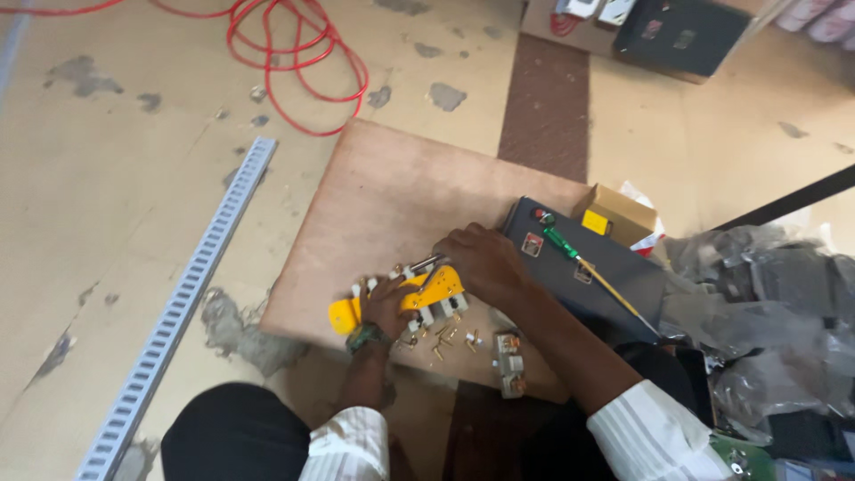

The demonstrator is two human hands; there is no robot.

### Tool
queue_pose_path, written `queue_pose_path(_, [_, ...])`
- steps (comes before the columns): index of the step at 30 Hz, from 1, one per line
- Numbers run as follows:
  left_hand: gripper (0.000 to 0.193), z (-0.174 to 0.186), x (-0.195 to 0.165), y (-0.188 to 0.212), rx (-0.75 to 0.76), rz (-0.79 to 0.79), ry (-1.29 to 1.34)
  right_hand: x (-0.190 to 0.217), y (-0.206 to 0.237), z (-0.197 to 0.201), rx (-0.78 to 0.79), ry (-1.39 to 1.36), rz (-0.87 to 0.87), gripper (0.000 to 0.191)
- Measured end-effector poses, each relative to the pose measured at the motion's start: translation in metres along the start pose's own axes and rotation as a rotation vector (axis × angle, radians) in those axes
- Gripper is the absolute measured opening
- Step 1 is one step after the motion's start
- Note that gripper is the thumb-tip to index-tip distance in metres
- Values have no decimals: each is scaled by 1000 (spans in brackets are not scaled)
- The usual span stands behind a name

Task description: The person assembles electrical components on a yellow mounting plate using a screwdriver, handles various small metal parts from a storage container, and fits components into a gray electrical box.

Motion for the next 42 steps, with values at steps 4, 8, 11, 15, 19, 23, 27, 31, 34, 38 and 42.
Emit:
queue_pose_path(4, [44, -10, -4, 9, -33, 56, 14, -7, 11, -16, 96, 27, -33, 22])
queue_pose_path(8, [38, -13, -9, 9, -135, 49, 8, -8, 19, -16, 5, -23, 26, 19])
queue_pose_path(11, [31, -17, -9, 7, -142, 96, -4, -10, 19, -14, 2, -74, 75, 22])
queue_pose_path(15, [39, -21, -11, 6, -178, 89, 2, -3, 12, -4, 104, -78, 417, 26])
queue_pose_path(19, [44, -23, -13, 5, -168, 39, -57, -1, 6, 9, 144, -23, 659, 36])
queue_pose_path(23, [46, -25, -13, 1, -121, -64, -93, 2, 2, 9, 70, 128, 803, 46])
queue_pose_path(27, [44, -29, -8, -3, -70, -113, -198, -2, 1, -7, 184, 104, 828, 47])
queue_pose_path(31, [43, -33, -6, -2, -72, -119, -216, -7, 4, -16, 64, 123, 660, 47])
queue_pose_path(34, [46, -34, -6, 1, -137, -117, -210, -5, 9, -25, 22, 114, 426, 42])
queue_pose_path(38, [42, -38, -3, 2, -132, -63, -218, 6, 16, -29, -41, 150, 140, 33])
queue_pose_path(42, [39, -39, -3, 3, -195, -83, -179, 24, 22, -24, -215, 176, -54, 25])
Point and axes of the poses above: each hand's wrist, its own y-axis away from the middle knuckle, its own z-axis out of the back of the hand, x = y × z, the point moved 6 cm from there along -y, towards the middle knuckle, and after that the axes turned 4 degrees about -y, right-handed, at the moved point
